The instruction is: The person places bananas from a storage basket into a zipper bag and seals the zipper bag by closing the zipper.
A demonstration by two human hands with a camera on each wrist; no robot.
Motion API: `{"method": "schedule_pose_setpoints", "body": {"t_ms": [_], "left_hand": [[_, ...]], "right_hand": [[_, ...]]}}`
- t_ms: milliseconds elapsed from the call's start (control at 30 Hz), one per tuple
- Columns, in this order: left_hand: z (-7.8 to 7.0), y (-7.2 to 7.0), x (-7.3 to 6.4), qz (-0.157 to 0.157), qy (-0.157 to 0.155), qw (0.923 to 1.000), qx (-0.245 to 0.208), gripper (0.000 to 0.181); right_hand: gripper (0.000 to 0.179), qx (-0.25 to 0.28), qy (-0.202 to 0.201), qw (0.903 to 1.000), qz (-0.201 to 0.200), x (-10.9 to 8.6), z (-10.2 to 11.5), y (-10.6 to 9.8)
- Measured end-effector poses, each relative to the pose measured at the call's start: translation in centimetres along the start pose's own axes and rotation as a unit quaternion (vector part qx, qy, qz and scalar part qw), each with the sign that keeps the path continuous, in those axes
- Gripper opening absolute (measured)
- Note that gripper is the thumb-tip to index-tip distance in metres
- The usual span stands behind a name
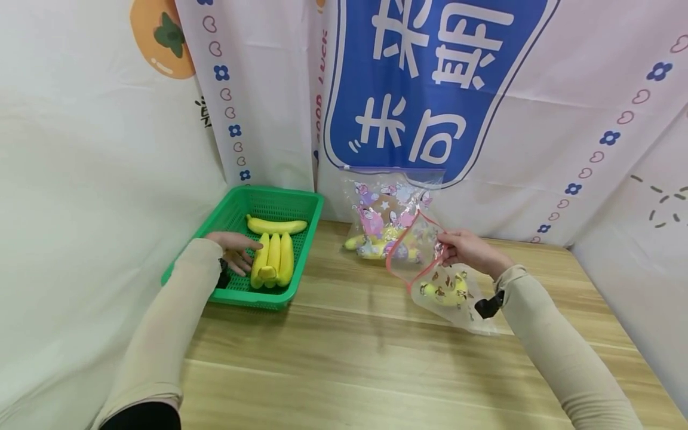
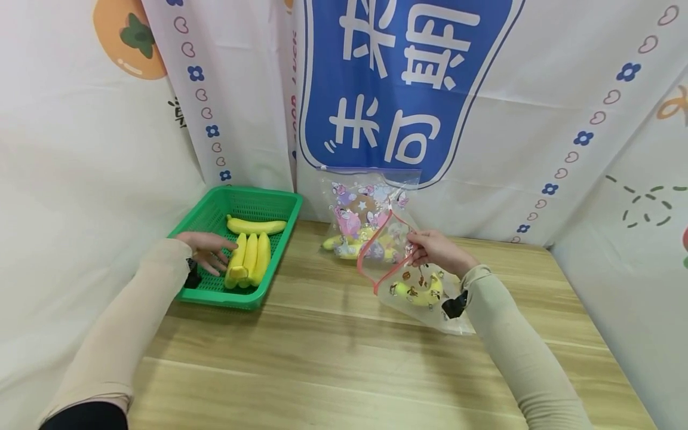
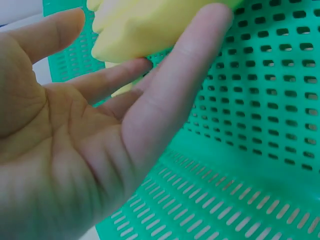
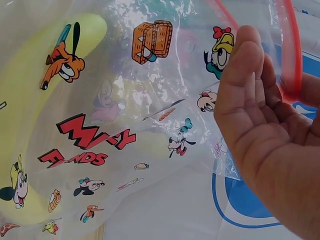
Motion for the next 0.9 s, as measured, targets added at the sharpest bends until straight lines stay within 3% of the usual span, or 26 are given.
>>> {"method": "schedule_pose_setpoints", "body": {"t_ms": [367, 633, 900], "left_hand": [[-0.7, 1.4, 0.7, 0.014, 0.03, 0.9987, 0.038, 0.069], [-0.6, 1.6, 1.1, 0.015, 0.037, 0.9985, 0.039, 0.071], [-0.5, 1.3, 1.1, 0.006, 0.043, 0.9968, 0.067, 0.073]], "right_hand": [[0.03, -0.003, 0.003, 1.0, 0.0, 0.0, 0.1, 0.1], [0.03, -0.003, 0.002, 1.0, -0.004, 0.0, 0.0, 0.2], [0.03, -0.006, 0.002, 1.0, -0.003, 0.0, 0.0, 0.2]]}}
Point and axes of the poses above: each hand's wrist, its own x-axis towards the middle knuckle, its own y-axis out of the palm, z = x × y, the point moved 5 cm from there along x, towards the middle knuckle, and after that the axes turned 15 degrees about y, right-handed, at the moved point
